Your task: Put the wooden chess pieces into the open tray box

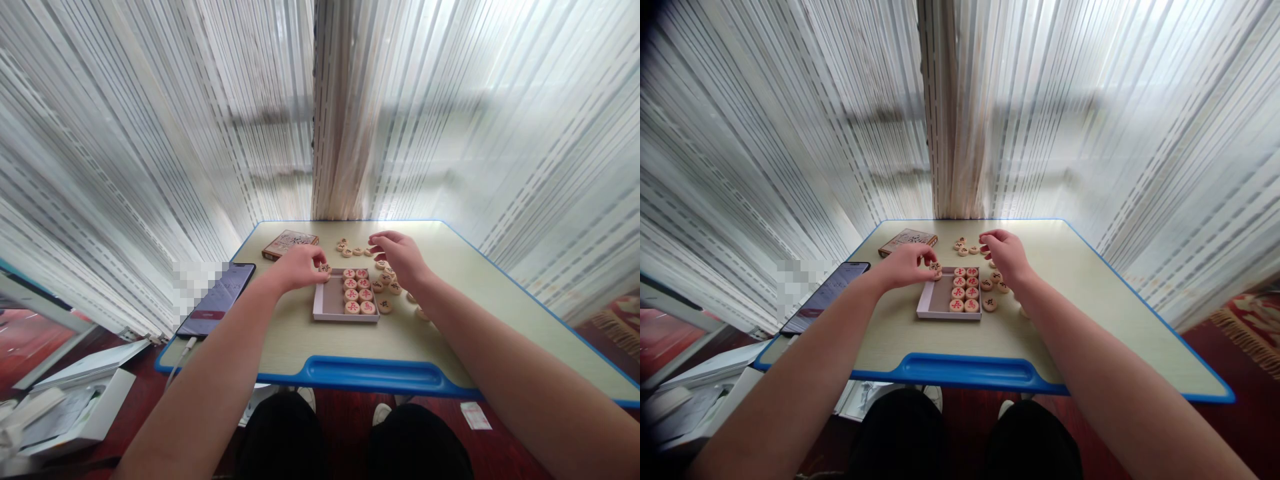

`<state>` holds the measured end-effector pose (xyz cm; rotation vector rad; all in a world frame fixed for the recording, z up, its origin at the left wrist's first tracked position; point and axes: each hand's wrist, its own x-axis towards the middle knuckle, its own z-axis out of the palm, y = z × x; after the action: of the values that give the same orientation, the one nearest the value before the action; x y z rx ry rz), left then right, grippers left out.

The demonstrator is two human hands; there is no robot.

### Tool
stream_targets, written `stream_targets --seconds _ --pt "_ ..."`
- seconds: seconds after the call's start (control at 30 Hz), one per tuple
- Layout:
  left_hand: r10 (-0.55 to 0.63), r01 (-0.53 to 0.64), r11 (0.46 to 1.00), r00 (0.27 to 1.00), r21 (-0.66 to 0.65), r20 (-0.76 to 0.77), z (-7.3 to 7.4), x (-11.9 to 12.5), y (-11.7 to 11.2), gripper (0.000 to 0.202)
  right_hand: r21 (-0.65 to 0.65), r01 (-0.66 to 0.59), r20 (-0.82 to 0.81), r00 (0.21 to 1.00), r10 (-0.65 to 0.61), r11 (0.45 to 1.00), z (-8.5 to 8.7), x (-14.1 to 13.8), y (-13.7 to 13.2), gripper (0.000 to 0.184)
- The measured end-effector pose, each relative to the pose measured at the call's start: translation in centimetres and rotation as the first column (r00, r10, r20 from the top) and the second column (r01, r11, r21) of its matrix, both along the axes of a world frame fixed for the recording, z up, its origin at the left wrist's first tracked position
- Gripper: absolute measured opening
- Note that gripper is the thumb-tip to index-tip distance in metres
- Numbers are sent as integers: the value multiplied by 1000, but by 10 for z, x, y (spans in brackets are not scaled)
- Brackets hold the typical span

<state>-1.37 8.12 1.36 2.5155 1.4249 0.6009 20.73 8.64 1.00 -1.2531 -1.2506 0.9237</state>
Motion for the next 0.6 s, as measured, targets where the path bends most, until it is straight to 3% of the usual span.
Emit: stream_targets --seconds 0.23,0.6 --pt "-12 7 998 997 -66 -78 -1 -1 -1 26 -7 -15 -9 1000 15 1000 2 -1 -2 10" --pt "-12 9 1000 993 -30 -119 -1 0 -2 30 -12 -22 1 1000 22 1000 4 -3 -5 10"
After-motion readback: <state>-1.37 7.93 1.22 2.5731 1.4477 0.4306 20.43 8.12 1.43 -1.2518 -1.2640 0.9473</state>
